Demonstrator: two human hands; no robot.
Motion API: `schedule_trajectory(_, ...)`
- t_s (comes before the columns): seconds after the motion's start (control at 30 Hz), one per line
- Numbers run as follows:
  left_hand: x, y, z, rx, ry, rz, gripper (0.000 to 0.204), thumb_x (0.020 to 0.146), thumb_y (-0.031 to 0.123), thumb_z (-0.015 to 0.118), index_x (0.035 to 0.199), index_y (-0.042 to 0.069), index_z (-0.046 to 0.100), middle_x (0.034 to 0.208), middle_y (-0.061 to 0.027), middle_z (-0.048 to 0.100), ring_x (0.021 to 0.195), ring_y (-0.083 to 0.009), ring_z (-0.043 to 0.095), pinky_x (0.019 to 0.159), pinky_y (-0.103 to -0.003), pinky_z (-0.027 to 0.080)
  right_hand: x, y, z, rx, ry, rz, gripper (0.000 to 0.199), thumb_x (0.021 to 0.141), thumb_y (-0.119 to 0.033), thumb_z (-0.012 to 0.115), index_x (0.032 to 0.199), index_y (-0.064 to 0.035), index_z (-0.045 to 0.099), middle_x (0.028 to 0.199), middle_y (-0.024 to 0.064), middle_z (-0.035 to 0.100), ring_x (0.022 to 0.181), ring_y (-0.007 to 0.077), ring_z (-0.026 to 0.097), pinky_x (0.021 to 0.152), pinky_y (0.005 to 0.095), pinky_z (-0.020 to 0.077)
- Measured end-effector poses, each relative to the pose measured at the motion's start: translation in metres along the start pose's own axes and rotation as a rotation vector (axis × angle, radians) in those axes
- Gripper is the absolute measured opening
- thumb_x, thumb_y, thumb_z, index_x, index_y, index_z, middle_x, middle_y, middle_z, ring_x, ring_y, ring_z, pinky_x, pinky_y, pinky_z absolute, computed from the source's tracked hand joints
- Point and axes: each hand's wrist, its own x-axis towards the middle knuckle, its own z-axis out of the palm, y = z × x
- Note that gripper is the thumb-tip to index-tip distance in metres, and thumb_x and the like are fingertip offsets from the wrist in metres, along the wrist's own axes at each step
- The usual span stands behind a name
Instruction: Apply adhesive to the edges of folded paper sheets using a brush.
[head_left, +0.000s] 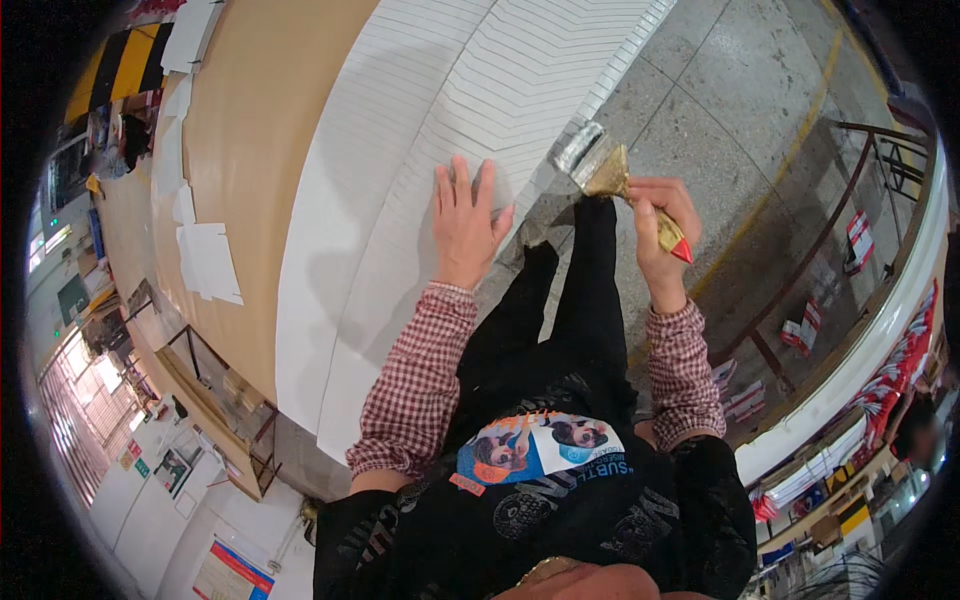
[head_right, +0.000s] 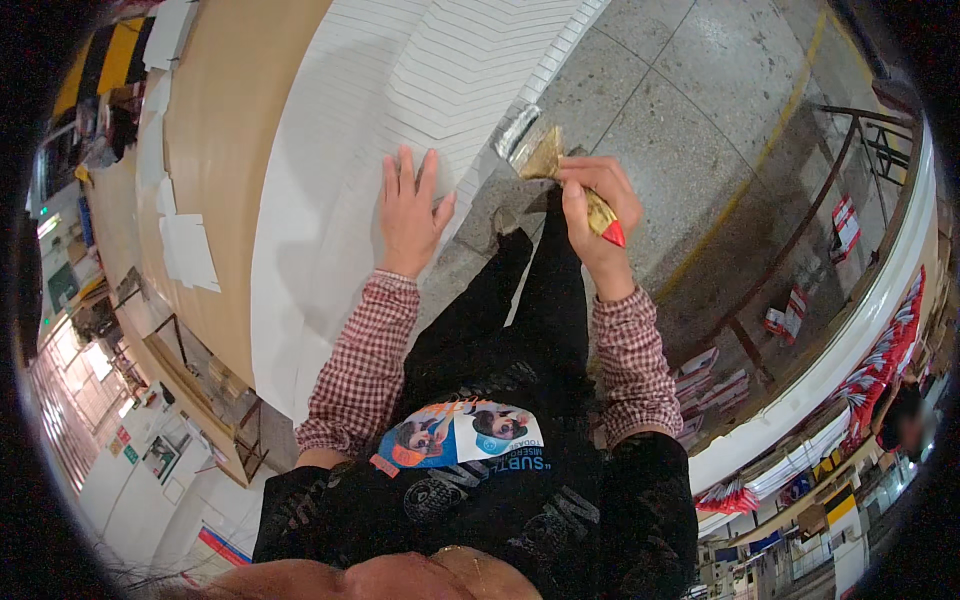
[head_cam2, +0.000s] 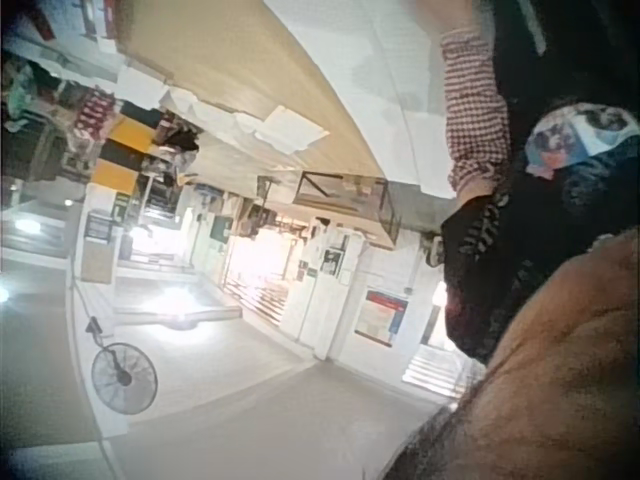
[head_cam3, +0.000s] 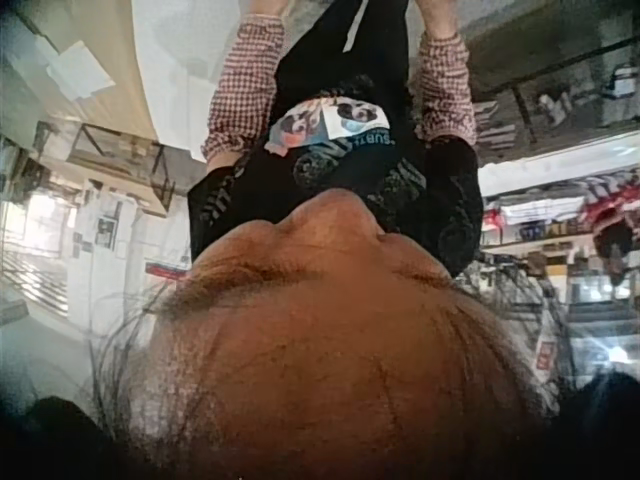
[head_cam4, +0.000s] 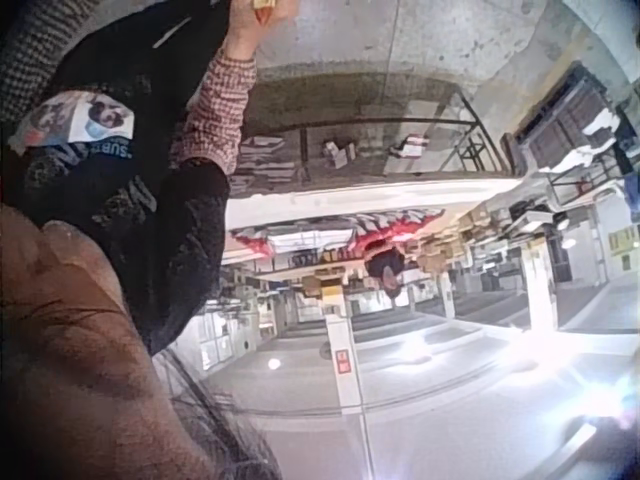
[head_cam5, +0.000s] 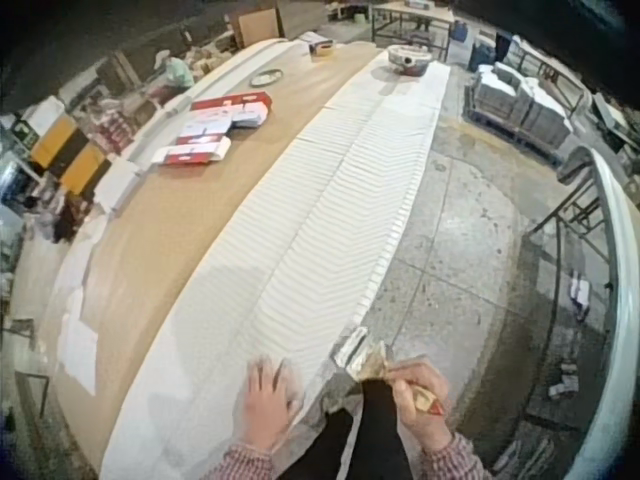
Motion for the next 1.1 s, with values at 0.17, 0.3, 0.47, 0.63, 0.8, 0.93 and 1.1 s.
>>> schedule_trajectory(0.17,0.011,-0.012,-0.006,-0.054,-0.065,0.030,0.046,0.090,0.030,0.053,0.132,0.012,0.050,0.135,-0.0235,0.044,0.119,-0.0461,0.044,0.091,-0.046,0.045,-0.015,0.003,0.011,-0.018,-0.052,-0.006,0.004,0.081,-0.002,0.059,0.081,0.0016,0.062,0.089,0.0137,0.065,0.080,0.0225,0.062,0.070,0.0306,0.0485)
schedule_trajectory(0.3,0.016,-0.013,-0.006,-0.069,-0.050,0.040,0.042,0.091,0.029,0.051,0.130,0.013,0.052,0.133,-0.0216,0.046,0.117,-0.0443,0.046,0.085,-0.045,0.049,-0.027,-0.009,0.006,0.018,-0.061,-0.015,0.004,0.079,0.000,0.059,0.082,0.0013,0.062,0.089,0.0137,0.065,0.079,0.0217,0.062,0.069,0.0298,0.0482)
schedule_trajectory(0.47,0.014,-0.011,-0.009,-0.060,-0.080,0.016,0.044,0.091,0.031,0.052,0.131,0.013,0.050,0.134,-0.0219,0.045,0.119,-0.0451,0.043,0.088,-0.046,0.046,-0.027,-0.006,0.015,-0.018,-0.043,-0.003,0.005,0.080,-0.001,0.058,0.082,0.0012,0.062,0.088,0.0137,0.065,0.078,0.0218,0.062,0.068,0.0299,0.0481)
schedule_trajectory(0.63,-0.020,-0.003,-0.001,-0.005,-0.017,-0.001,0.060,0.088,0.038,0.056,0.140,0.013,0.039,0.143,-0.0228,0.032,0.129,-0.0457,0.031,0.102,-0.050,0.033,-0.048,-0.016,0.007,0.058,-0.092,0.077,0.007,0.081,-0.004,0.059,0.082,0.0023,0.062,0.089,0.0150,0.065,0.078,0.0229,0.062,0.069,0.0310,0.0483)
schedule_trajectory(0.8,-0.042,-0.018,-0.004,0.095,-0.025,-0.079,0.063,0.087,0.039,0.058,0.141,0.013,0.037,0.144,-0.0237,0.030,0.130,-0.0463,0.030,0.104,-0.049,0.032,-0.048,-0.020,0.005,0.086,-0.054,0.061,0.008,0.082,-0.005,0.059,0.082,0.0023,0.062,0.089,0.0154,0.065,0.079,0.0232,0.062,0.071,0.0318,0.0485)
schedule_trajectory(0.93,-0.032,-0.031,-0.012,0.018,-0.063,-0.022,0.054,0.089,0.035,0.055,0.137,0.013,0.044,0.138,-0.0243,0.039,0.123,-0.0460,0.039,0.096,-0.045,0.042,-0.042,-0.014,0.015,0.052,-0.042,0.024,0.008,0.082,-0.005,0.059,0.082,0.0021,0.062,0.089,0.0151,0.065,0.080,0.0229,0.062,0.070,0.0312,0.0485)
schedule_trajectory(1.1,-0.019,-0.035,-0.022,-0.045,-0.128,0.026,0.041,0.093,0.031,0.048,0.130,0.014,0.052,0.129,-0.0217,0.049,0.114,-0.0377,0.050,0.079,-0.042,0.051,-0.045,-0.013,0.030,0.011,-0.036,-0.007,0.006,0.081,-0.003,0.059,0.082,0.0017,0.062,0.088,0.0145,0.065,0.078,0.0215,0.062,0.068,0.0292,0.0482)
